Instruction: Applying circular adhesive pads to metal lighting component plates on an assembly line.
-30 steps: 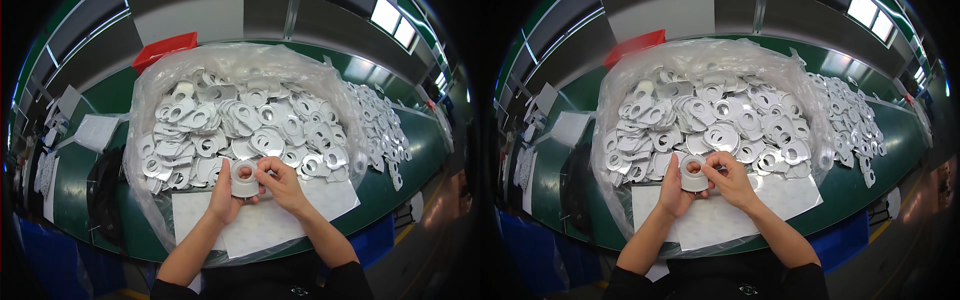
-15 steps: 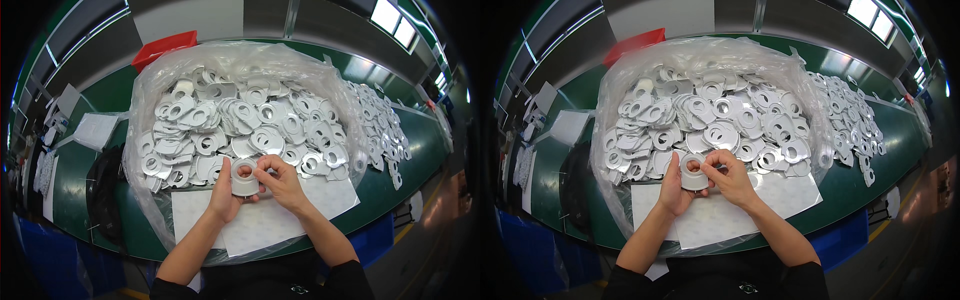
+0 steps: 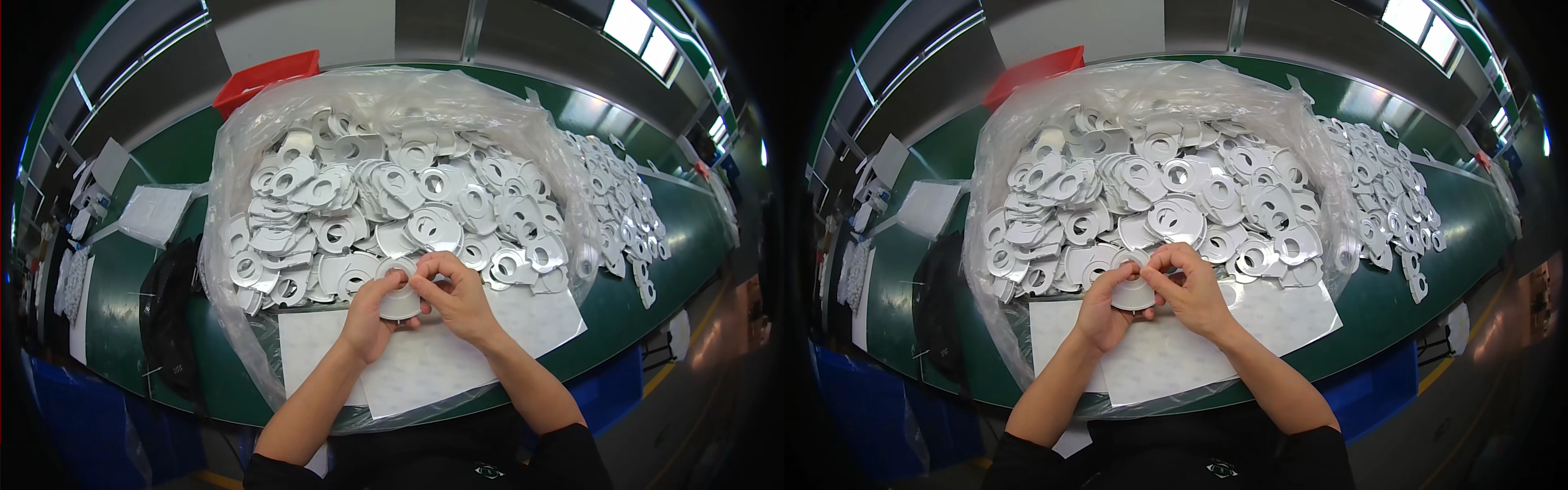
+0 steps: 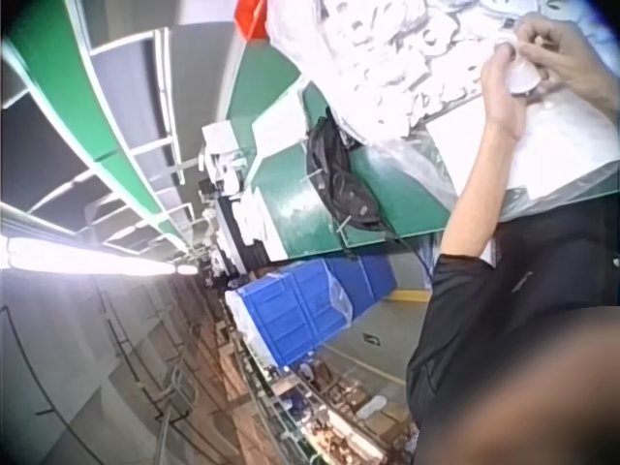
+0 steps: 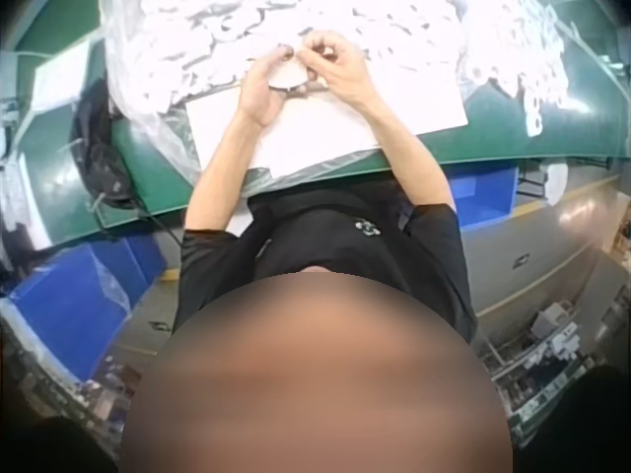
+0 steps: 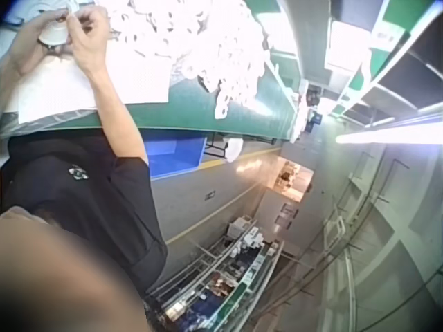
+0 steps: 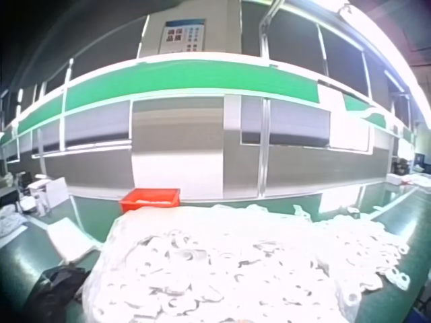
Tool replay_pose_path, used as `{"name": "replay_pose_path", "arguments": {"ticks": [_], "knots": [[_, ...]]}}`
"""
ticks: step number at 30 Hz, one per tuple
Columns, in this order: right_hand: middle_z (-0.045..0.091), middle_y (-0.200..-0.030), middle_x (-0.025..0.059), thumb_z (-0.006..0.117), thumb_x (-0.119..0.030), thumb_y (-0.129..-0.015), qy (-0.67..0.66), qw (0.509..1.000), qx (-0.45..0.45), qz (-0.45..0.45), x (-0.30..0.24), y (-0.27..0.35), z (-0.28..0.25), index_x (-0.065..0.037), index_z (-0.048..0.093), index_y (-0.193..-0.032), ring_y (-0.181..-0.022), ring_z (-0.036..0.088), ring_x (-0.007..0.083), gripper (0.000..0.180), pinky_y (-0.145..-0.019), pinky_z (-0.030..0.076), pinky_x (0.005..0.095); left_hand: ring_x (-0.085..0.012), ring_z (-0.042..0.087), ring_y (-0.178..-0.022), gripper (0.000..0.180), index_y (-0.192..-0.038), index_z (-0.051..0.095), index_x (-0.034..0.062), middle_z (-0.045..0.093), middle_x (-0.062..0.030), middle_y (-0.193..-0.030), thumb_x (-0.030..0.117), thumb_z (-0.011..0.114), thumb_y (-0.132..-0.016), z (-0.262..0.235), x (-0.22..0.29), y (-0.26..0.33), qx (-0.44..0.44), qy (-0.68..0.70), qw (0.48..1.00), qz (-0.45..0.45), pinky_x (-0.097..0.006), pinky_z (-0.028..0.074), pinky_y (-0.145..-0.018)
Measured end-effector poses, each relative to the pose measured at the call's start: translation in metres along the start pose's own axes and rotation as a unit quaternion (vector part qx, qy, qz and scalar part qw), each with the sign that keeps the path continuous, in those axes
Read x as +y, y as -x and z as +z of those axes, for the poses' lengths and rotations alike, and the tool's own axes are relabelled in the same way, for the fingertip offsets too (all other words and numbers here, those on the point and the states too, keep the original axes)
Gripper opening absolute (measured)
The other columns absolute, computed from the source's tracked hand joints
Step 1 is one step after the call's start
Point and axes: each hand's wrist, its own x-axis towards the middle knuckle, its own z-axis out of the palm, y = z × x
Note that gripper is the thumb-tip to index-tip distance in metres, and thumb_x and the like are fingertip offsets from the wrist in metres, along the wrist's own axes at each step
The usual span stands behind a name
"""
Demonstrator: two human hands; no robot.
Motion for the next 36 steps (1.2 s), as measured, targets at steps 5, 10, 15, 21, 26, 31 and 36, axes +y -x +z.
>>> {"name": "replay_pose_path", "arguments": {"ticks": [5,10,15,21,26,31,36], "knots": [[0.048,-0.107,0.0067,0.063,-0.006,-0.087,0.008,1.000,-0.001,-0.002,0.000,-0.001,0.001,0.002,0.060,-0.089,-0.065,0.055,0.0080,0.008,-0.057,0.048,0.0190,-0.0164,0.061,-0.078,0.019,-0.101,0.054,0.0048,0.060,-0.0063,-0.092,0.017,0.044,-0.090,0.001,0.002,0.000,-0.004,-0.025,1.000,0.006,-0.029,0.047,-0.058],[0.049,-0.106,0.0066,0.063,-0.005,-0.087,0.029,0.999,0.002,-0.022,0.000,0.001,0.002,0.001,0.059,-0.090,-0.064,0.055,0.0079,0.008,-0.055,0.047,0.0191,-0.0209,0.059,-0.077,0.009,-0.095,0.046,0.0075,0.058,-0.0100,-0.091,0.012,0.044,-0.088,0.003,0.002,0.002,-0.001,-0.007,1.000,0.002,-0.031,0.043,-0.056],[0.052,-0.102,0.0075,0.063,-0.003,-0.086,0.035,0.998,0.037,-0.045,-0.006,0.002,0.009,0.002,0.059,-0.093,-0.064,0.056,0.0086,0.010,-0.054,0.047,0.0198,-0.0207,0.059,-0.076,0.016,-0.102,0.046,0.0063,0.058,-0.0106,-0.094,0.012,0.043,-0.088,0.006,0.004,0.005,-0.005,-0.015,1.000,0.011,-0.029,0.042,-0.055],[0.060,-0.080,0.0062,0.063,-0.007,-0.085,-0.032,0.998,0.053,0.020,-0.007,0.001,0.002,0.005,0.062,-0.095,-0.057,0.058,0.0098,0.016,-0.051,0.045,0.0214,-0.0201,0.060,-0.076,0.031,-0.119,0.040,0.0038,0.059,-0.0131,-0.098,0.011,0.040,-0.089,0.007,0.002,0.004,-0.003,-0.054,0.997,0.049,-0.027,0.043,-0.054],[0.060,-0.069,0.0044,0.063,-0.008,-0.085,-0.028,0.997,0.062,0.025,-0.008,0.002,0.000,0.005,0.063,-0.093,-0.053,0.055,0.0081,0.015,-0.047,0.045,0.0214,-0.0173,0.060,-0.074,0.037,-0.125,0.033,0.0045,0.057,-0.0141,-0.101,0.009,0.039,-0.089,0.007,-0.005,0.002,-0.038,-0.077,0.993,0.084,-0.025,0.043,-0.052],[0.059,-0.065,0.0031,0.064,-0.009,-0.084,0.003,0.995,0.083,0.051,-0.012,0.003,-0.001,0.002,0.061,-0.080,-0.053,0.054,0.0067,0.013,-0.046,0.042,0.0196,-0.0148,0.057,-0.071,0.042,-0.131,0.029,0.0055,0.056,-0.0133,-0.098,0.006,0.036,-0.090,0.005,-0.009,0.001,-0.086,-0.129,0.984,0.092,-0.024,0.042,-0.054],[0.059,-0.063,0.0035,0.066,-0.011,-0.084,0.028,0.993,0.109,0.046,-0.011,0.005,0.001,0.000,0.055,-0.070,-0.048,0.054,0.0076,0.020,-0.040,0.042,0.0217,-0.0140,0.057,-0.070,0.045,-0.136,0.025,0.0081,0.058,-0.0130,-0.095,0.022,0.038,-0.095,0.009,-0.009,0.003,-0.094,-0.189,0.973,0.089,-0.023,0.041,-0.052]]}}
